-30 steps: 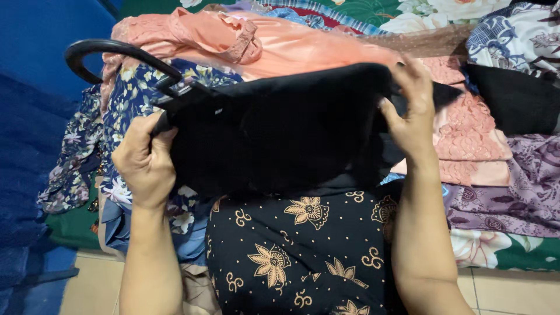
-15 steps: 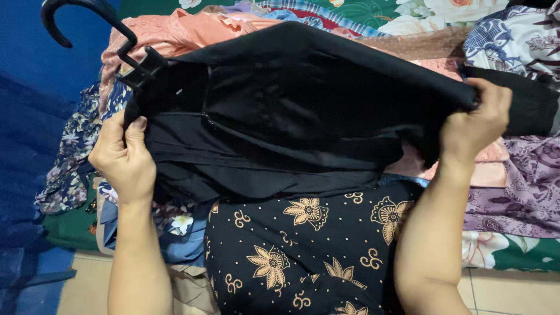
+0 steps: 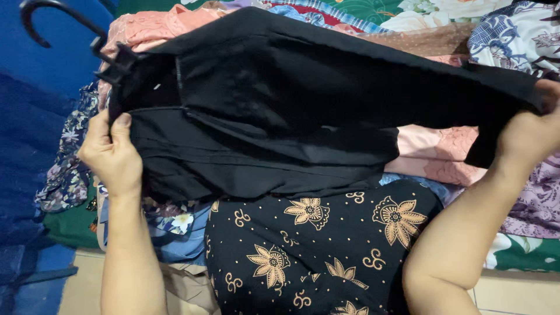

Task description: The person hangs a black garment on a hanger inside a wardrobe. They then take a pink hanger, place a gray patterned top on it, and hang it in the wardrobe. Finally, they take a black hanger, place a black top on it, and hang it in the wardrobe.

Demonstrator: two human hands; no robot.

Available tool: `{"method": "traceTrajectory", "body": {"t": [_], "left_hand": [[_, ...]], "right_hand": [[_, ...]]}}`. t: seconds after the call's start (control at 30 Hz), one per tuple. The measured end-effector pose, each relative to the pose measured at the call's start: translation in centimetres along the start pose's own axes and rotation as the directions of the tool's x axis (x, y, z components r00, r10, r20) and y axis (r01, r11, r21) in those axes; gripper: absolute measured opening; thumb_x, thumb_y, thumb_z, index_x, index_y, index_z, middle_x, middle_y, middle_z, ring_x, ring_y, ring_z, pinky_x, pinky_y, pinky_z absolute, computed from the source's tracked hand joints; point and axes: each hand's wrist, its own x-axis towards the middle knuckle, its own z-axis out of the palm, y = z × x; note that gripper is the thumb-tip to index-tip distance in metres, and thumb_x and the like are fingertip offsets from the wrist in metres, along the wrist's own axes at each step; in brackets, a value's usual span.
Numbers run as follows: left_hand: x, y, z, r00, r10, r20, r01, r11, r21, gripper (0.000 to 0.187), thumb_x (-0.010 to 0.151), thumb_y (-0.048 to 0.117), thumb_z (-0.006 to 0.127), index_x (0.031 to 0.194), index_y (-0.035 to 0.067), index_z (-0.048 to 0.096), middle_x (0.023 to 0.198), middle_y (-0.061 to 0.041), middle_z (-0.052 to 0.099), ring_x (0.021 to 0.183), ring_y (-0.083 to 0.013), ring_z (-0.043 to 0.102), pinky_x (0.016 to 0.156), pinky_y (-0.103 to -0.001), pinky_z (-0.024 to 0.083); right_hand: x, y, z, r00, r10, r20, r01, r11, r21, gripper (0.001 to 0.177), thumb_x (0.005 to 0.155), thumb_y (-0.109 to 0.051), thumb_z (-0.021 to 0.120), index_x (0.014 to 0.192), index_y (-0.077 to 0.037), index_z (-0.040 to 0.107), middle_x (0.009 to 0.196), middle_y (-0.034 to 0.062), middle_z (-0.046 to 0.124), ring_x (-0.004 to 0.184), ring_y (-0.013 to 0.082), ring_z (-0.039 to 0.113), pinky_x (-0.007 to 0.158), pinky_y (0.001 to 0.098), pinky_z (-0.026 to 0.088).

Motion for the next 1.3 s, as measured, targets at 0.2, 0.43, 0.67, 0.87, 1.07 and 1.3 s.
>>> {"method": "traceTrajectory", "body": {"t": [0.2,0.43,0.67,0.87,1.07,1.3], "left_hand": [[-0.3,3.4,1.3,0.979,0.11,0.171,-0.104,0.993,-0.047,0.014,0.103,-0.005,0.07,0.116,-0.003,0.07,0.1,-0.011,0.071,0.086,-0.0147,0.066,0.081,-0.027,0.052],[0.1,9.2,3.2,0.909,0.163,0.384,-0.069,0.966,-0.248,0.022,0.096,-0.008,0.066,0.116,0.0,0.071,0.092,-0.009,0.07,0.081,-0.0158,0.067,0.074,-0.028,0.052],[0.4,12.6,5.1,0.839,0.291,0.46,-0.189,0.948,-0.255,0.019,0.094,-0.001,0.072,0.112,0.004,0.072,0.09,-0.011,0.07,0.077,-0.023,0.069,0.071,-0.032,0.053],[0.7,11.8,6.8,0.817,0.437,0.376,-0.391,0.9,-0.195,0.047,0.089,0.009,0.078,0.132,0.001,0.06,0.109,-0.019,0.067,0.095,-0.0366,0.066,0.084,-0.04,0.052],[-0.8,6.1,9.3,0.904,0.076,0.422,0.023,0.974,-0.226,0.023,0.099,0.003,0.064,0.122,0.002,0.063,0.104,-0.012,0.07,0.091,-0.0204,0.068,0.083,-0.029,0.054],[-0.5,4.6,8.4,0.825,-0.122,0.552,0.404,0.81,-0.425,0.015,0.108,0.01,0.065,0.118,-0.001,0.068,0.095,0.001,0.065,0.087,-0.0083,0.055,0.08,-0.024,0.046]], "right_hand": [[-1.3,-6.6,2.2,0.904,-0.097,0.417,0.176,0.972,-0.158,0.077,0.083,-0.004,0.076,0.154,0.001,0.049,0.159,0.0264,0.046,0.147,0.0416,0.043,0.122,0.0484,0.039],[-2.9,-22.6,5.7,0.764,-0.443,0.469,0.377,0.896,0.233,0.056,0.097,-0.011,0.074,0.15,-0.006,0.057,0.16,0.0175,0.051,0.154,0.0376,0.043,0.13,0.0502,0.034],[-4.3,-25.0,6.1,0.75,-0.422,0.509,0.44,0.893,0.093,0.024,0.094,-0.01,0.082,0.117,-0.009,0.072,0.086,0.0111,0.065,0.08,0.0317,0.062,0.076,0.0434,0.048],[-3.0,-19.5,3.4,0.85,-0.417,0.323,0.427,0.903,0.041,0.009,0.109,-0.005,0.076,0.108,-0.001,0.068,0.092,0.0126,0.064,0.083,0.0277,0.061,0.074,0.0367,0.047],[-1.8,-13.7,0.0,0.962,-0.167,0.218,0.17,0.986,0.006,0.011,0.113,-0.006,0.063,0.117,0.004,0.065,0.101,0.0083,0.061,0.086,0.0163,0.055,0.076,0.0269,0.043],[-2.1,-6.7,-1.4,0.978,-0.069,0.198,0.047,0.992,0.113,0.022,0.12,-0.009,0.05,0.129,0.008,0.062,0.114,0.0069,0.065,0.1,0.0127,0.058,0.093,0.0246,0.048]]}}
